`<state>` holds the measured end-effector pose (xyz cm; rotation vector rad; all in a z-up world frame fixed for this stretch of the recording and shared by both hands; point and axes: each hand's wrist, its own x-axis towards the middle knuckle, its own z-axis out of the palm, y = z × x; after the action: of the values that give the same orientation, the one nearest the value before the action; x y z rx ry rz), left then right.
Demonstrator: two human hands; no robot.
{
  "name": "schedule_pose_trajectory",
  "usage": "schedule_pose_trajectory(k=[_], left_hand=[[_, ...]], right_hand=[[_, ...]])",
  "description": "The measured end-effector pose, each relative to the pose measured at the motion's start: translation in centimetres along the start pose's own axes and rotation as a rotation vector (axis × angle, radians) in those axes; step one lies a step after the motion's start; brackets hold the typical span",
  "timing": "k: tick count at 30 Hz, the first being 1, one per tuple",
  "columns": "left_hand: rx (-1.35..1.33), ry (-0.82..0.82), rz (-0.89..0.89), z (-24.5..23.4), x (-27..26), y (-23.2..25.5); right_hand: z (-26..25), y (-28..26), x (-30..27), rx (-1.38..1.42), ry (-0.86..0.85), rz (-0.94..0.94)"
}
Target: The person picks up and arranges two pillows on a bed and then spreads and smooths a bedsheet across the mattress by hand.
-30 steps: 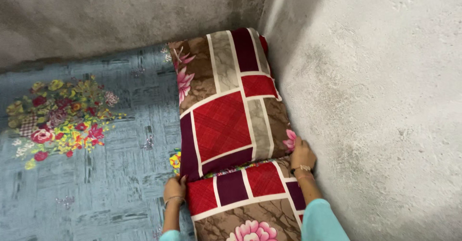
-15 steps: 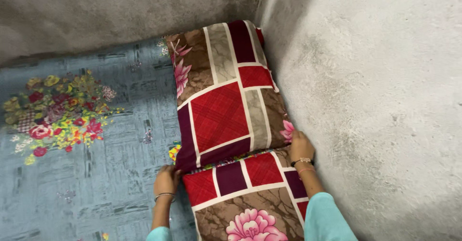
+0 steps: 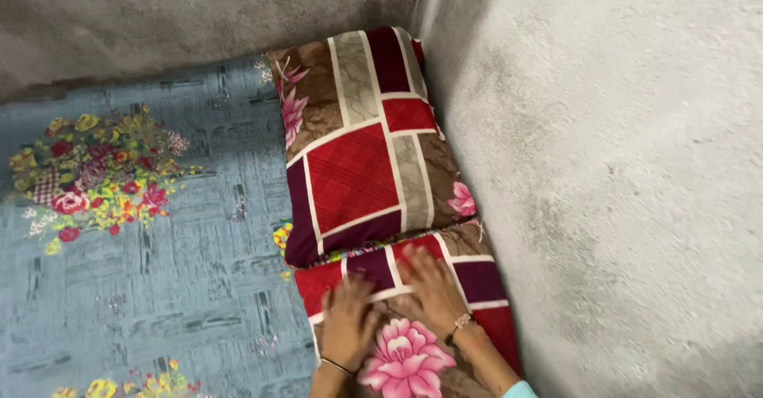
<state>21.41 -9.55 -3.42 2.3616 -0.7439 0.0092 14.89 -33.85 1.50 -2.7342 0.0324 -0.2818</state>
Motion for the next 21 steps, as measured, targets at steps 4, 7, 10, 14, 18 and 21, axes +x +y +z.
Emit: schedule_pose_trajectory(k=[4,7,10,14,18,21], left_hand=[[0.354,-0.381,-0.135,-0.9,-2.3,0.9],[0.424,-0.383,-0.301,-0.7,-3.3,0.1],[0.321,-0.211,-0.485,0.4,-5.7,0.0],[0.084,0.126,-0.5,2.0,-14.6,0.9],[0.027,0.002,-0.719,2.5,-25.9,2.5],[0.15,-0.312,-0.969,1.0,-31.2,3.0]], right_hand=[[-0.5,4.9,-5.0,-0.116,-0.063,0.215],[-1.2,8.4,-8.4,-0.068,0.076,0.516],[-3.1,5.4,-11.9,-0.137,0.124,0.352],[-3.3,-6.0,-18.7,-0.158,-0.256,0.263],[-1.9,-13.6,-27.3,0.162,-0.444,-0.324],[-2.0,-15.3,-30.6,0.024,-0.38,-0.262]])
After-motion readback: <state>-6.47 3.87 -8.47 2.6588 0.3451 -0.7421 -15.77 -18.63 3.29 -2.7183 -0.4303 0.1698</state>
